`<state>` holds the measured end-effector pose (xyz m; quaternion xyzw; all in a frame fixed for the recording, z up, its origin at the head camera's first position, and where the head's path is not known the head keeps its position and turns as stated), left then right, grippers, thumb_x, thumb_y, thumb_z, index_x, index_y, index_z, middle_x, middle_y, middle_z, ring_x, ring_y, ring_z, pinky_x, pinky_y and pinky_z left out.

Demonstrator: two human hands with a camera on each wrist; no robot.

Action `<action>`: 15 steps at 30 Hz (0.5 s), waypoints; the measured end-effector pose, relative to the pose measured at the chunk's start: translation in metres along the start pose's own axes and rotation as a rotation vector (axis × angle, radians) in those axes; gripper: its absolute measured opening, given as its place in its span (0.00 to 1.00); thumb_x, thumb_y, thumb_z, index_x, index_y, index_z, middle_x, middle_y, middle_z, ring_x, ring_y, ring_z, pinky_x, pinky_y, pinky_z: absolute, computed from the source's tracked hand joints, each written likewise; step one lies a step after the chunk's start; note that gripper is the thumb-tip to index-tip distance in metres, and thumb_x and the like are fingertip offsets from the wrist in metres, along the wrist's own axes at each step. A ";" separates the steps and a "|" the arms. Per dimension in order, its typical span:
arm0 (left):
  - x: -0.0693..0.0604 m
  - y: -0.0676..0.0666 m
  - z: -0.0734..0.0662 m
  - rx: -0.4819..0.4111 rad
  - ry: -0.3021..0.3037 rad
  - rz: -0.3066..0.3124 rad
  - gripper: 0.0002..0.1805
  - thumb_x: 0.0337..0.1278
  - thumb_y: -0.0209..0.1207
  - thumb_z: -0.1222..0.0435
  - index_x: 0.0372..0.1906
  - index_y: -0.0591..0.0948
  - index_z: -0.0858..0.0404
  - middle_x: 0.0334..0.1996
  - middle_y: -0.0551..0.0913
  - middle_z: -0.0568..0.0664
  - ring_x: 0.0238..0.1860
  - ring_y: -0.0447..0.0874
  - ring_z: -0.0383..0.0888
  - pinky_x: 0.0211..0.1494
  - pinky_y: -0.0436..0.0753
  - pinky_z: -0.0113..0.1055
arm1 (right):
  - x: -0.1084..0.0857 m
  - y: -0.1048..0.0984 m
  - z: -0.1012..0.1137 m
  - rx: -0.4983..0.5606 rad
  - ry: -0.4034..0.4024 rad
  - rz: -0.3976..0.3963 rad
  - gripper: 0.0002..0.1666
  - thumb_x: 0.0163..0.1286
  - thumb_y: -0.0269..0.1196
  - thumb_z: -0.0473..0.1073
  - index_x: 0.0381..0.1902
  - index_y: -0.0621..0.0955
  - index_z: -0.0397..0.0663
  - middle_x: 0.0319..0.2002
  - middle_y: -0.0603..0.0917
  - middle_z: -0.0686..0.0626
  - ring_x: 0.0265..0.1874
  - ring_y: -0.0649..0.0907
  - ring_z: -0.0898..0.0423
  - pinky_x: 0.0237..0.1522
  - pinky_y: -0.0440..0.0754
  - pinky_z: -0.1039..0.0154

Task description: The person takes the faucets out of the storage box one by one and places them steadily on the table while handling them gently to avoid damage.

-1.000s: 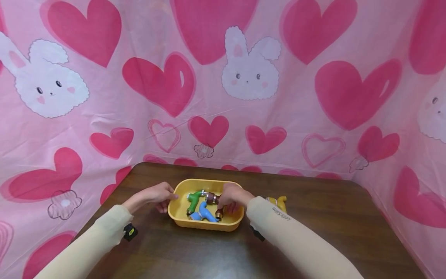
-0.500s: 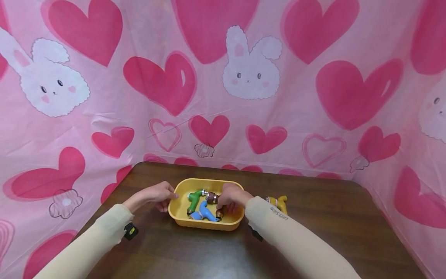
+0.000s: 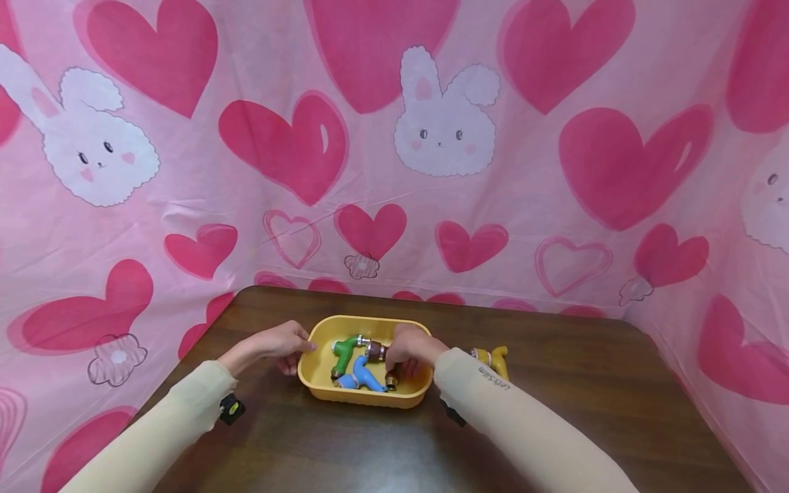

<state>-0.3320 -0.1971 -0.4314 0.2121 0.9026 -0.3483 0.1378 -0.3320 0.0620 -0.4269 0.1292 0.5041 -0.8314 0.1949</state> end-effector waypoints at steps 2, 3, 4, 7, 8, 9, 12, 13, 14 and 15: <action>0.000 0.000 0.000 -0.004 -0.003 -0.001 0.14 0.78 0.57 0.66 0.39 0.85 0.74 0.18 0.79 0.54 0.14 0.78 0.41 0.21 0.84 0.32 | -0.001 0.000 0.001 0.002 0.001 -0.012 0.18 0.58 0.80 0.42 0.30 0.80 0.39 0.26 0.84 0.43 0.22 0.87 0.49 0.28 0.89 0.57; -0.001 0.000 0.000 -0.005 -0.005 -0.001 0.14 0.78 0.58 0.66 0.39 0.85 0.74 0.17 0.79 0.54 0.14 0.78 0.41 0.21 0.84 0.32 | -0.002 0.000 0.001 0.003 0.001 -0.017 0.18 0.58 0.80 0.42 0.30 0.80 0.39 0.27 0.84 0.43 0.22 0.87 0.49 0.28 0.89 0.57; -0.001 0.001 0.000 -0.005 -0.004 -0.001 0.14 0.78 0.57 0.66 0.39 0.85 0.74 0.17 0.79 0.54 0.14 0.78 0.41 0.21 0.84 0.32 | -0.002 0.000 0.001 0.002 0.001 -0.022 0.18 0.58 0.80 0.42 0.30 0.80 0.40 0.27 0.84 0.44 0.22 0.87 0.49 0.28 0.89 0.57; -0.001 0.001 0.000 -0.001 0.000 -0.002 0.14 0.78 0.57 0.66 0.38 0.85 0.74 0.17 0.79 0.54 0.14 0.78 0.40 0.21 0.84 0.33 | -0.004 0.000 0.003 -0.004 0.004 -0.032 0.18 0.57 0.81 0.42 0.30 0.81 0.39 0.27 0.84 0.44 0.22 0.87 0.49 0.28 0.89 0.58; 0.000 0.001 0.000 0.001 0.003 -0.003 0.14 0.78 0.57 0.66 0.38 0.85 0.74 0.17 0.79 0.54 0.14 0.78 0.40 0.21 0.84 0.33 | -0.004 0.000 0.003 -0.007 0.005 -0.033 0.18 0.57 0.81 0.41 0.30 0.81 0.39 0.27 0.84 0.43 0.22 0.87 0.49 0.28 0.89 0.57; 0.000 0.001 -0.001 0.000 0.002 -0.004 0.14 0.78 0.57 0.66 0.38 0.85 0.74 0.17 0.79 0.54 0.14 0.78 0.40 0.21 0.84 0.33 | -0.004 0.000 0.003 -0.010 0.006 -0.033 0.18 0.57 0.81 0.41 0.31 0.81 0.39 0.27 0.84 0.43 0.22 0.87 0.49 0.28 0.89 0.57; 0.000 0.001 -0.001 0.000 0.002 -0.007 0.14 0.77 0.57 0.67 0.37 0.85 0.74 0.17 0.79 0.54 0.14 0.78 0.40 0.21 0.84 0.33 | -0.005 -0.001 0.004 -0.015 0.010 -0.030 0.18 0.57 0.81 0.41 0.31 0.81 0.39 0.28 0.84 0.43 0.23 0.87 0.48 0.28 0.89 0.57; 0.000 0.000 -0.001 0.001 0.003 -0.008 0.14 0.77 0.57 0.67 0.37 0.85 0.74 0.17 0.79 0.54 0.14 0.78 0.40 0.21 0.84 0.33 | -0.005 -0.001 0.004 -0.016 0.011 -0.028 0.17 0.57 0.81 0.41 0.31 0.82 0.39 0.28 0.84 0.43 0.23 0.87 0.48 0.29 0.89 0.57; 0.000 0.000 -0.001 0.001 0.003 -0.008 0.14 0.77 0.57 0.67 0.37 0.85 0.74 0.17 0.79 0.53 0.14 0.78 0.40 0.21 0.84 0.33 | -0.005 -0.001 0.004 -0.020 0.011 -0.026 0.17 0.57 0.80 0.42 0.30 0.82 0.39 0.27 0.84 0.43 0.23 0.87 0.48 0.29 0.89 0.57; 0.000 0.000 -0.001 0.000 0.002 -0.009 0.14 0.77 0.57 0.67 0.37 0.85 0.74 0.17 0.79 0.53 0.14 0.78 0.40 0.21 0.84 0.33 | -0.005 -0.002 0.004 -0.024 0.010 -0.025 0.17 0.57 0.80 0.42 0.30 0.82 0.39 0.27 0.84 0.43 0.23 0.87 0.49 0.29 0.89 0.57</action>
Point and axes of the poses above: each hand's wrist, its own x-axis towards the middle knuckle, its own y-axis out of the palm, z = x × y, the point moved 5 cm from there along x, towards the middle knuckle
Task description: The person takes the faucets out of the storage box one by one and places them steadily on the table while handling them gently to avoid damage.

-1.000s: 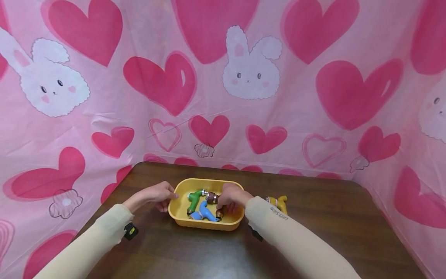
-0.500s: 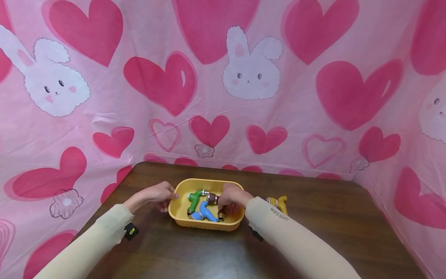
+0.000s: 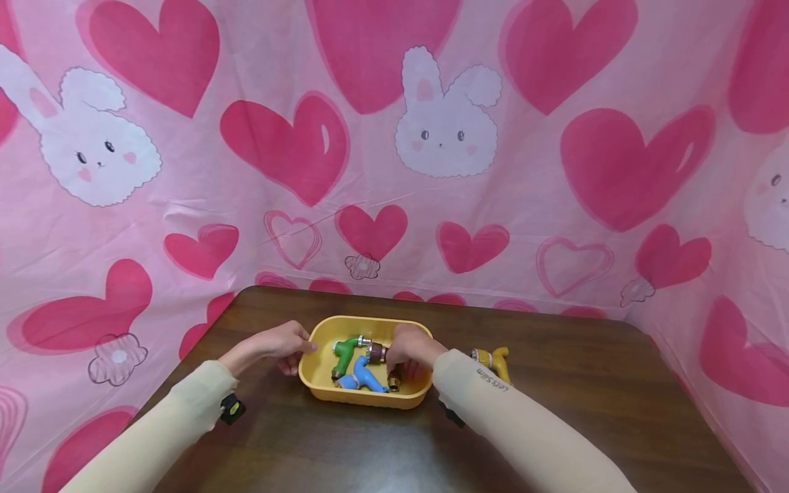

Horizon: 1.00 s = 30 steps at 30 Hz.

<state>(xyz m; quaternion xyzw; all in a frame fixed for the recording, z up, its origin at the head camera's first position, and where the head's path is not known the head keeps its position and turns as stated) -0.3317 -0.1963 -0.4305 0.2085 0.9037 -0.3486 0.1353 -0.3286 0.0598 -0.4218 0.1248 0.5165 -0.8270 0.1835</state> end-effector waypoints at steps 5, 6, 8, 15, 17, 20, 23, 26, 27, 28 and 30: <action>0.000 0.001 0.000 -0.001 0.002 0.001 0.14 0.78 0.57 0.67 0.37 0.85 0.74 0.16 0.79 0.53 0.14 0.78 0.40 0.21 0.84 0.32 | 0.000 0.000 0.000 -0.011 0.001 0.004 0.16 0.57 0.80 0.42 0.29 0.83 0.40 0.27 0.85 0.45 0.23 0.88 0.49 0.30 0.89 0.57; 0.000 0.001 0.000 0.000 0.002 0.001 0.14 0.78 0.57 0.67 0.37 0.85 0.74 0.17 0.79 0.54 0.14 0.78 0.40 0.21 0.84 0.33 | 0.000 0.000 -0.001 -0.012 0.002 0.004 0.16 0.57 0.80 0.42 0.29 0.83 0.39 0.27 0.85 0.45 0.23 0.87 0.49 0.30 0.89 0.57; 0.000 0.001 0.000 0.005 0.002 0.001 0.14 0.78 0.57 0.66 0.38 0.85 0.73 0.17 0.79 0.54 0.14 0.78 0.41 0.21 0.84 0.33 | 0.000 0.000 -0.001 -0.011 0.007 0.006 0.16 0.58 0.80 0.42 0.28 0.83 0.39 0.26 0.85 0.45 0.23 0.87 0.49 0.29 0.89 0.57; 0.000 0.001 0.000 0.005 -0.002 0.006 0.14 0.77 0.58 0.66 0.38 0.85 0.73 0.17 0.79 0.54 0.14 0.78 0.41 0.22 0.84 0.33 | 0.002 0.003 -0.002 -0.004 0.026 0.006 0.15 0.58 0.80 0.42 0.26 0.84 0.39 0.24 0.86 0.45 0.21 0.87 0.50 0.28 0.89 0.58; -0.001 0.001 -0.001 0.005 -0.003 0.007 0.13 0.77 0.58 0.66 0.39 0.85 0.73 0.17 0.79 0.54 0.14 0.78 0.41 0.22 0.85 0.33 | 0.002 0.004 -0.003 -0.001 0.029 0.004 0.15 0.57 0.80 0.42 0.25 0.84 0.40 0.24 0.86 0.45 0.21 0.87 0.50 0.28 0.89 0.58; -0.002 0.001 -0.001 0.006 -0.006 0.005 0.13 0.77 0.58 0.66 0.39 0.85 0.73 0.18 0.79 0.54 0.14 0.78 0.41 0.22 0.84 0.33 | 0.001 0.004 -0.003 0.007 0.024 -0.002 0.15 0.58 0.79 0.41 0.25 0.84 0.39 0.24 0.85 0.45 0.21 0.87 0.50 0.29 0.89 0.57; -0.003 0.001 -0.002 0.009 -0.007 0.001 0.13 0.78 0.57 0.66 0.39 0.85 0.73 0.18 0.79 0.54 0.15 0.78 0.41 0.22 0.84 0.33 | 0.001 0.005 -0.003 0.019 0.022 -0.004 0.14 0.57 0.79 0.41 0.25 0.84 0.39 0.24 0.85 0.44 0.22 0.87 0.49 0.29 0.89 0.56; -0.003 0.000 -0.002 0.012 -0.007 -0.003 0.14 0.78 0.57 0.66 0.38 0.85 0.74 0.17 0.79 0.54 0.14 0.78 0.41 0.22 0.84 0.33 | 0.002 0.005 -0.004 0.023 0.027 -0.007 0.14 0.56 0.79 0.41 0.24 0.84 0.39 0.23 0.85 0.44 0.21 0.87 0.49 0.28 0.89 0.57; -0.003 0.000 -0.002 0.012 -0.007 -0.003 0.14 0.78 0.57 0.66 0.38 0.85 0.74 0.17 0.79 0.54 0.14 0.78 0.41 0.22 0.85 0.33 | 0.002 0.006 -0.004 0.027 0.029 -0.008 0.15 0.56 0.80 0.41 0.23 0.84 0.39 0.23 0.85 0.44 0.21 0.87 0.49 0.28 0.89 0.57; -0.003 0.000 -0.002 0.012 -0.007 -0.004 0.14 0.78 0.57 0.66 0.38 0.84 0.74 0.17 0.79 0.54 0.14 0.78 0.41 0.22 0.85 0.33 | 0.003 0.006 -0.005 0.032 0.031 -0.009 0.15 0.56 0.80 0.41 0.23 0.84 0.39 0.23 0.85 0.44 0.21 0.87 0.49 0.28 0.89 0.57; -0.003 0.001 -0.002 0.012 -0.008 -0.005 0.14 0.78 0.57 0.67 0.38 0.84 0.74 0.17 0.79 0.54 0.14 0.78 0.41 0.22 0.85 0.33 | 0.003 0.006 -0.006 0.043 0.032 -0.012 0.15 0.56 0.79 0.41 0.24 0.83 0.39 0.23 0.85 0.44 0.20 0.87 0.49 0.27 0.89 0.57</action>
Point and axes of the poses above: each hand's wrist, its own x-axis towards the middle knuckle, its own y-axis out of the palm, z = x × y, the point moved 5 cm from there along x, towards the middle knuckle
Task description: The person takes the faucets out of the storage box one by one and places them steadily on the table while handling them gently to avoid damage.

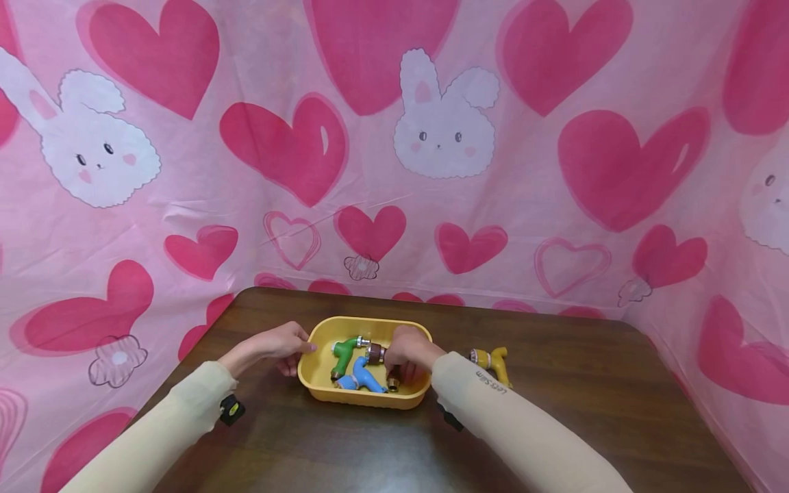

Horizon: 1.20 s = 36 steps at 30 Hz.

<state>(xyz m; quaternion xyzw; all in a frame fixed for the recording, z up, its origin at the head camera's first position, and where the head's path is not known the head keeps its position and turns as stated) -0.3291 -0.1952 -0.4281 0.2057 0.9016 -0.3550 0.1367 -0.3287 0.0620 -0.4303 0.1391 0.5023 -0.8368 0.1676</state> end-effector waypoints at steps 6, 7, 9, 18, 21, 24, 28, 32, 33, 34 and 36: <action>0.002 0.000 0.001 0.000 0.002 0.004 0.13 0.77 0.57 0.66 0.38 0.85 0.73 0.17 0.80 0.54 0.14 0.78 0.41 0.22 0.85 0.33 | 0.001 0.001 -0.003 0.037 -0.004 0.007 0.15 0.57 0.79 0.40 0.26 0.83 0.38 0.22 0.86 0.43 0.19 0.87 0.50 0.26 0.89 0.58; 0.002 0.000 0.001 -0.001 0.003 0.004 0.13 0.77 0.57 0.66 0.38 0.84 0.73 0.17 0.80 0.54 0.14 0.78 0.41 0.22 0.85 0.33 | 0.001 0.000 -0.003 0.043 -0.006 0.012 0.15 0.57 0.79 0.40 0.27 0.83 0.38 0.22 0.86 0.43 0.19 0.87 0.50 0.26 0.89 0.57; 0.002 0.000 0.001 -0.004 0.003 0.005 0.13 0.77 0.57 0.66 0.38 0.84 0.73 0.17 0.80 0.54 0.14 0.78 0.41 0.22 0.85 0.33 | 0.001 -0.001 -0.003 0.045 -0.009 0.018 0.14 0.58 0.79 0.40 0.26 0.84 0.37 0.22 0.86 0.43 0.19 0.88 0.50 0.27 0.89 0.57; 0.003 -0.001 -0.001 0.002 0.002 0.005 0.13 0.77 0.58 0.66 0.39 0.84 0.73 0.18 0.80 0.54 0.15 0.79 0.41 0.23 0.85 0.34 | -0.001 -0.006 -0.003 0.033 -0.007 0.031 0.14 0.57 0.79 0.40 0.24 0.85 0.37 0.21 0.86 0.43 0.20 0.88 0.50 0.26 0.89 0.58; 0.003 0.000 0.000 -0.003 0.001 0.012 0.13 0.77 0.58 0.66 0.39 0.84 0.74 0.18 0.80 0.54 0.15 0.79 0.41 0.23 0.85 0.34 | -0.001 -0.007 -0.003 0.044 -0.013 0.037 0.14 0.58 0.79 0.39 0.24 0.85 0.36 0.21 0.87 0.42 0.19 0.88 0.49 0.26 0.89 0.58; 0.003 0.000 0.000 -0.004 0.003 0.017 0.13 0.77 0.58 0.66 0.39 0.84 0.74 0.18 0.80 0.54 0.15 0.79 0.41 0.22 0.85 0.33 | -0.002 -0.007 -0.004 0.061 -0.017 0.045 0.13 0.59 0.78 0.39 0.24 0.85 0.36 0.22 0.87 0.42 0.20 0.89 0.49 0.26 0.89 0.58; 0.003 0.001 0.000 -0.007 0.004 0.017 0.13 0.77 0.58 0.66 0.39 0.85 0.74 0.18 0.80 0.54 0.14 0.78 0.41 0.22 0.85 0.33 | -0.002 -0.009 -0.004 0.066 -0.017 0.045 0.13 0.59 0.78 0.39 0.25 0.85 0.35 0.22 0.87 0.41 0.21 0.89 0.48 0.26 0.89 0.57; 0.004 0.001 0.000 -0.004 0.004 0.008 0.13 0.77 0.58 0.67 0.38 0.85 0.74 0.17 0.80 0.54 0.14 0.78 0.41 0.22 0.85 0.33 | -0.001 -0.011 -0.004 0.066 -0.013 0.042 0.14 0.59 0.78 0.39 0.25 0.85 0.35 0.22 0.87 0.41 0.21 0.89 0.48 0.26 0.89 0.57; 0.004 0.001 0.000 -0.006 0.001 0.007 0.13 0.77 0.58 0.67 0.38 0.84 0.74 0.17 0.80 0.54 0.14 0.78 0.41 0.22 0.85 0.33 | -0.001 -0.011 -0.003 0.065 -0.014 0.043 0.14 0.59 0.78 0.39 0.25 0.85 0.36 0.22 0.87 0.41 0.21 0.89 0.48 0.25 0.89 0.57; 0.004 0.001 0.000 -0.003 0.002 0.006 0.13 0.77 0.57 0.67 0.38 0.84 0.74 0.17 0.79 0.54 0.14 0.78 0.41 0.22 0.85 0.33 | -0.001 -0.012 -0.003 0.064 -0.015 0.043 0.14 0.58 0.78 0.39 0.25 0.85 0.35 0.22 0.87 0.41 0.20 0.89 0.48 0.25 0.89 0.57; 0.004 0.001 0.000 0.000 0.004 0.002 0.14 0.77 0.57 0.67 0.37 0.84 0.74 0.17 0.79 0.54 0.14 0.78 0.41 0.21 0.84 0.33 | 0.000 -0.012 -0.003 0.066 -0.019 0.046 0.14 0.59 0.78 0.39 0.25 0.84 0.36 0.22 0.87 0.41 0.20 0.89 0.49 0.24 0.88 0.58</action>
Point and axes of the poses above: each hand's wrist, its own x-axis towards the middle knuckle, its own y-axis out of the palm, z = x × y, the point moved 5 cm from there along x, towards the middle knuckle
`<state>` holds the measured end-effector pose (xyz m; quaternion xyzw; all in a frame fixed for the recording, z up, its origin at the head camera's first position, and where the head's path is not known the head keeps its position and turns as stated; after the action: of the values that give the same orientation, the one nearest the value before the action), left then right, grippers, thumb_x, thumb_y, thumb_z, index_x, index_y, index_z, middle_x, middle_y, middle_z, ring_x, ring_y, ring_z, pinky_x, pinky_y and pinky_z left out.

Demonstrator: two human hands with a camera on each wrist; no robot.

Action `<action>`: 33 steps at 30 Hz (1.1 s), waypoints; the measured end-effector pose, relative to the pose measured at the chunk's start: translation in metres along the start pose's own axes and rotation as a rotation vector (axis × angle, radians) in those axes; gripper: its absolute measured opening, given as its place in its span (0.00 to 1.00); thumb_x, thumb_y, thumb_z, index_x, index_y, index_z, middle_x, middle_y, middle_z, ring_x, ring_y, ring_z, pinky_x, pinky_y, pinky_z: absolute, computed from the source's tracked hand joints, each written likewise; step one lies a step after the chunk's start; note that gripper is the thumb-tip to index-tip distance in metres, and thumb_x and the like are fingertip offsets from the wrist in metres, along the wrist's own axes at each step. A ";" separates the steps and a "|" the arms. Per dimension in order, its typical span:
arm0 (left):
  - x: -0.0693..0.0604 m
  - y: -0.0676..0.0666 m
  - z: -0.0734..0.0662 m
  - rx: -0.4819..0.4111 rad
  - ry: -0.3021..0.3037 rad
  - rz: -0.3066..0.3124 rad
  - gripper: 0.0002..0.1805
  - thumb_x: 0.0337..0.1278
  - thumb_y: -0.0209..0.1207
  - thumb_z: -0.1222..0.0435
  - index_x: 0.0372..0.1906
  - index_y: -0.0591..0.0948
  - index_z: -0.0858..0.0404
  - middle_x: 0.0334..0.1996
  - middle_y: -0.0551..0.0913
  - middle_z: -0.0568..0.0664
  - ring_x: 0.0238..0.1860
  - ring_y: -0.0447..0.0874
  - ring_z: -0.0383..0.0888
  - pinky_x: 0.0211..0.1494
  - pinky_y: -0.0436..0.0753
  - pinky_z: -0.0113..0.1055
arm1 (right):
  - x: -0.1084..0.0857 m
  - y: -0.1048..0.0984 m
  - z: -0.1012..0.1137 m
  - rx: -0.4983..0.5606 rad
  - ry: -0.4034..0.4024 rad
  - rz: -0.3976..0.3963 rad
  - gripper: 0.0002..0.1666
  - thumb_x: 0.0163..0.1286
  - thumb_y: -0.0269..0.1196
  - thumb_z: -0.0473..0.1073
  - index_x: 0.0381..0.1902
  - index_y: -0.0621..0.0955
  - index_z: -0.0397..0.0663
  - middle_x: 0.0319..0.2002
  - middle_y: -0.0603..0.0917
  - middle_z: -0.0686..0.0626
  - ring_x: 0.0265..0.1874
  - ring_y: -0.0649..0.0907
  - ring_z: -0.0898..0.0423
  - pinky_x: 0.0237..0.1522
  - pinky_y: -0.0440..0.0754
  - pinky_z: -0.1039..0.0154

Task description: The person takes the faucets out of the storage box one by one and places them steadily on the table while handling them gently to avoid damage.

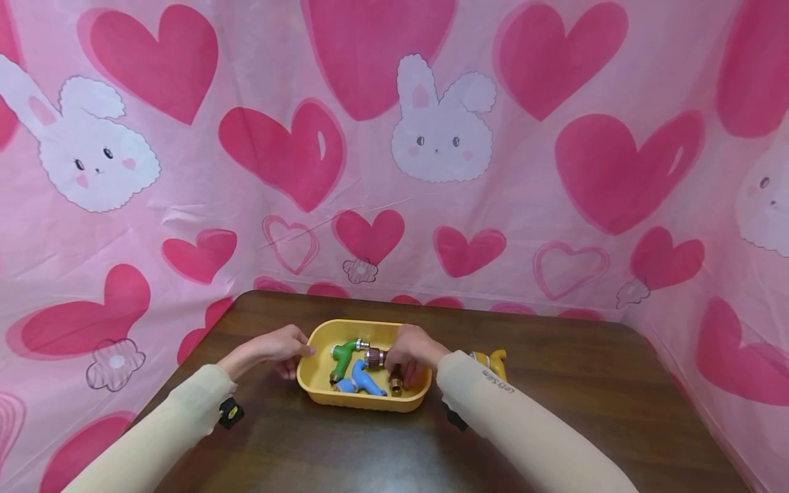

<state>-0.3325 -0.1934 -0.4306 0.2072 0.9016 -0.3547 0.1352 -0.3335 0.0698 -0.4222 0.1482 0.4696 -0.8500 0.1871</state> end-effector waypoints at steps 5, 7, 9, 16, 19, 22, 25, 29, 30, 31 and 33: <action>0.001 -0.001 0.000 0.000 -0.005 0.000 0.14 0.77 0.58 0.67 0.37 0.85 0.74 0.16 0.80 0.54 0.14 0.78 0.40 0.21 0.84 0.33 | 0.000 0.000 -0.001 0.008 -0.002 0.002 0.13 0.60 0.77 0.38 0.25 0.84 0.36 0.22 0.87 0.41 0.20 0.88 0.49 0.24 0.88 0.58; 0.001 -0.001 0.000 -0.001 -0.006 0.000 0.14 0.77 0.58 0.67 0.36 0.85 0.74 0.16 0.80 0.53 0.14 0.78 0.40 0.21 0.84 0.33 | 0.000 0.000 -0.001 0.011 0.001 0.004 0.13 0.60 0.77 0.38 0.26 0.83 0.36 0.23 0.87 0.41 0.20 0.88 0.49 0.24 0.88 0.58; 0.001 -0.001 0.000 -0.001 -0.005 -0.003 0.14 0.77 0.58 0.67 0.36 0.85 0.73 0.16 0.80 0.53 0.14 0.78 0.40 0.21 0.84 0.33 | -0.001 -0.001 -0.001 0.016 0.005 0.002 0.14 0.60 0.78 0.38 0.27 0.83 0.36 0.23 0.87 0.41 0.20 0.88 0.49 0.24 0.88 0.58; 0.001 -0.001 0.000 0.010 0.005 -0.006 0.15 0.77 0.58 0.66 0.35 0.86 0.73 0.16 0.80 0.53 0.14 0.78 0.40 0.21 0.84 0.34 | -0.005 -0.006 0.000 0.020 0.011 -0.005 0.15 0.60 0.78 0.38 0.29 0.82 0.35 0.24 0.86 0.40 0.21 0.89 0.47 0.26 0.89 0.56; 0.001 -0.001 0.000 0.015 0.011 -0.002 0.15 0.77 0.58 0.66 0.35 0.86 0.73 0.16 0.80 0.54 0.14 0.78 0.40 0.22 0.85 0.34 | -0.007 -0.006 0.000 0.018 0.008 0.006 0.14 0.61 0.77 0.38 0.29 0.82 0.35 0.24 0.87 0.41 0.21 0.89 0.48 0.26 0.89 0.57; 0.001 -0.001 0.001 0.016 0.019 0.002 0.15 0.77 0.59 0.66 0.35 0.86 0.73 0.16 0.80 0.54 0.14 0.78 0.40 0.22 0.85 0.34 | -0.008 -0.006 0.000 0.018 0.005 0.006 0.14 0.60 0.77 0.38 0.28 0.82 0.36 0.24 0.87 0.41 0.21 0.89 0.48 0.26 0.89 0.57; 0.001 -0.001 0.001 0.018 0.021 0.001 0.15 0.77 0.59 0.66 0.36 0.87 0.73 0.16 0.80 0.53 0.14 0.78 0.40 0.22 0.85 0.34 | -0.009 -0.006 0.000 0.014 -0.001 0.001 0.14 0.60 0.78 0.39 0.28 0.83 0.36 0.24 0.86 0.41 0.21 0.89 0.48 0.25 0.88 0.58; 0.000 -0.001 0.000 0.020 0.024 -0.003 0.15 0.77 0.58 0.66 0.35 0.86 0.73 0.15 0.80 0.53 0.14 0.79 0.40 0.22 0.85 0.35 | -0.010 -0.008 0.001 0.012 -0.006 0.000 0.14 0.60 0.78 0.39 0.28 0.83 0.37 0.24 0.86 0.41 0.21 0.89 0.48 0.25 0.88 0.58; 0.000 -0.001 0.000 0.021 0.025 -0.004 0.15 0.77 0.58 0.66 0.35 0.86 0.74 0.15 0.80 0.53 0.14 0.79 0.40 0.22 0.85 0.35 | -0.011 -0.008 0.001 0.011 -0.007 0.000 0.14 0.60 0.78 0.39 0.28 0.83 0.37 0.24 0.86 0.41 0.21 0.89 0.48 0.25 0.88 0.58; 0.000 -0.001 -0.001 0.021 0.025 -0.005 0.15 0.77 0.58 0.66 0.35 0.86 0.74 0.15 0.80 0.53 0.14 0.79 0.40 0.22 0.85 0.35 | -0.011 -0.008 0.001 0.011 -0.010 0.001 0.14 0.60 0.78 0.39 0.28 0.83 0.37 0.24 0.86 0.41 0.21 0.89 0.48 0.25 0.88 0.58; 0.001 -0.001 -0.001 0.024 0.025 -0.009 0.15 0.77 0.58 0.67 0.35 0.86 0.74 0.15 0.80 0.53 0.14 0.79 0.40 0.21 0.85 0.35 | -0.011 -0.008 0.002 0.007 -0.012 0.000 0.14 0.60 0.78 0.39 0.28 0.82 0.37 0.23 0.86 0.41 0.21 0.89 0.48 0.25 0.88 0.58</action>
<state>-0.3338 -0.1935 -0.4292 0.2091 0.8999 -0.3636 0.1197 -0.3277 0.0743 -0.4102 0.1438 0.4654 -0.8526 0.1892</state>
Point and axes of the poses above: each hand's wrist, its own x-axis towards the middle knuckle, its own y-axis out of the palm, z = x × y, the point moved 5 cm from there along x, towards the middle knuckle
